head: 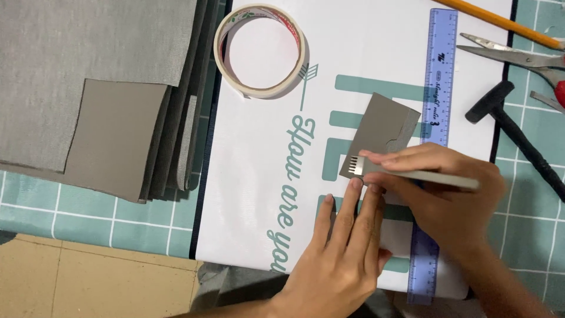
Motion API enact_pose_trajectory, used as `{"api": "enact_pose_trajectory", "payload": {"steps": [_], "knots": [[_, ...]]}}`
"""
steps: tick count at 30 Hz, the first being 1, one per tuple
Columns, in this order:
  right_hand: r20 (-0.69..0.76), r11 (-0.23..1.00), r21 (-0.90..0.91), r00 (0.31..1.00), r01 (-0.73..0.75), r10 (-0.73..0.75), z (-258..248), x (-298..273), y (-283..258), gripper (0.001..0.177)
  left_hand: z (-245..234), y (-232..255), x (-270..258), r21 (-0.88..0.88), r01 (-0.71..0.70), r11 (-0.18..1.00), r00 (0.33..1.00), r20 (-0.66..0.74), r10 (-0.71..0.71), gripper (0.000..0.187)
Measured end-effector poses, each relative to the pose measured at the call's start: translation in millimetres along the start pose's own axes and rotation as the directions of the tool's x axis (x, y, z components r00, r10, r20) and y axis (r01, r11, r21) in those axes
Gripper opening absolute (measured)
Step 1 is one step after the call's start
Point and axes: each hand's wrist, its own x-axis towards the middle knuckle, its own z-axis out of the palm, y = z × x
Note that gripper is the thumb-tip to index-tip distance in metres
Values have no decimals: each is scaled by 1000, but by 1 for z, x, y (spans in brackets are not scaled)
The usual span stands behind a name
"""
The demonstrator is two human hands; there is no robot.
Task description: Punching a series of holes in a leather piece using a stitching punch and a hammer.
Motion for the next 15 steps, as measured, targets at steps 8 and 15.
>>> {"api": "enact_pose_trajectory", "payload": {"steps": [8, 15], "knots": [[40, 991, -84, 994, 107, -104, 1, 4, -4, 17, -2, -2, 0, -87, 6, 996, 1000, 12, -5, 44], [42, 991, -91, 994, 99, -96, 2, 2, -5, 22, 0, -1, -1, -109, 0, 994, 1000, 5, 0, 45]]}}
